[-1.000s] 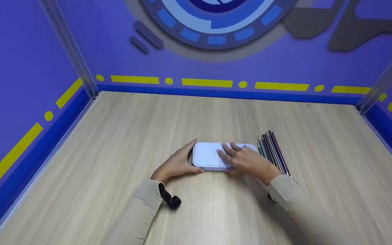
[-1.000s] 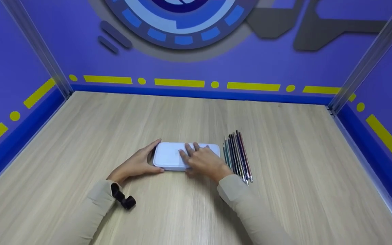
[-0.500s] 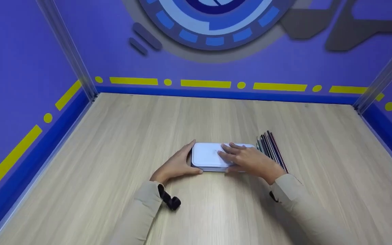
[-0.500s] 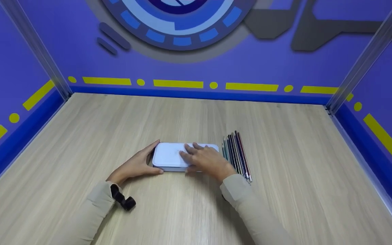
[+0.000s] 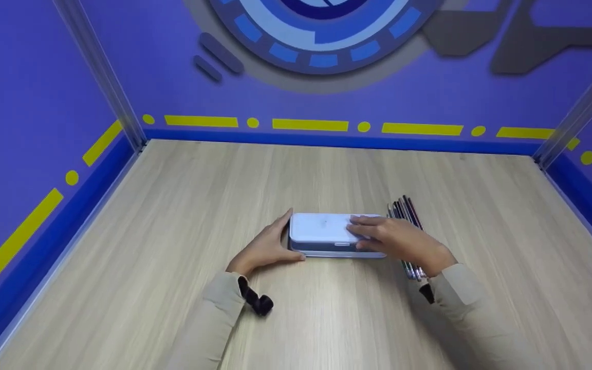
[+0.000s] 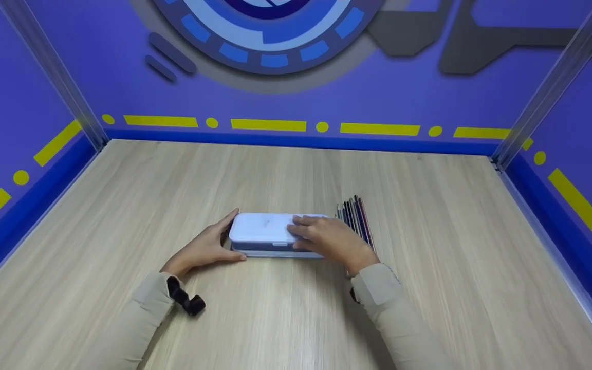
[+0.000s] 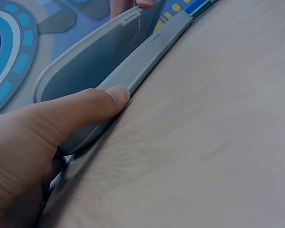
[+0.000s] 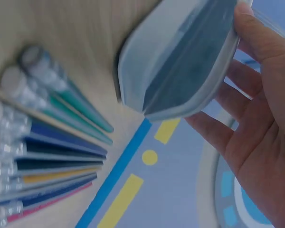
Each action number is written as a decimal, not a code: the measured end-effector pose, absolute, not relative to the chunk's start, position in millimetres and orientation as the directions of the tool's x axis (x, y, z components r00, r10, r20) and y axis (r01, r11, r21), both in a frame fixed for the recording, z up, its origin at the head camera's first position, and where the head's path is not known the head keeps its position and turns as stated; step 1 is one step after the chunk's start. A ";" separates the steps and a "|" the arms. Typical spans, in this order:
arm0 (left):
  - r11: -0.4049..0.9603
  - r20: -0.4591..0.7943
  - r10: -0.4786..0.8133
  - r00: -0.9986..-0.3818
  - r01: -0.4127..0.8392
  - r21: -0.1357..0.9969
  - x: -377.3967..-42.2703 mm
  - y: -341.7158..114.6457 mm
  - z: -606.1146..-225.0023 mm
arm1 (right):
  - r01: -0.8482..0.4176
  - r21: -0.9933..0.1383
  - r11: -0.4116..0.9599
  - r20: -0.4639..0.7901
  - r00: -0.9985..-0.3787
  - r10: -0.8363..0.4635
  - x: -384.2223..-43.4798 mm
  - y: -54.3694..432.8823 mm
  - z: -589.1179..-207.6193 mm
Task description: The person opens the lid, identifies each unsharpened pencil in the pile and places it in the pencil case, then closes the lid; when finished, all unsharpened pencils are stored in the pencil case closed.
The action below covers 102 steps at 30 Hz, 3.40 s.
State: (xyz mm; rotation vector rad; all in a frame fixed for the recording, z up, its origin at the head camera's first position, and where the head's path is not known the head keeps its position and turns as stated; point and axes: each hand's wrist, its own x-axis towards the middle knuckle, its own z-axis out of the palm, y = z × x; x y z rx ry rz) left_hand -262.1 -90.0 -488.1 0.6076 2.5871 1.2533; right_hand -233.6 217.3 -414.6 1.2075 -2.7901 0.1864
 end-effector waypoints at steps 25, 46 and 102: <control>0.543 0.013 0.438 -0.899 0.276 0.793 -263.2 -91.5 -487.8 | -0.664 -0.176 0.727 0.230 -0.745 -0.625 -237.5 245.8 -404.2; 0.524 0.032 0.467 -0.884 0.306 0.795 -264.8 -90.8 -485.7 | -0.542 -0.492 0.681 0.440 -0.830 -0.343 -252.4 241.4 -414.3; 0.593 0.011 0.460 -0.888 0.317 0.740 -264.2 -91.3 -483.2 | 0.097 -0.985 0.146 -0.134 -0.952 -0.273 -311.1 240.2 -440.5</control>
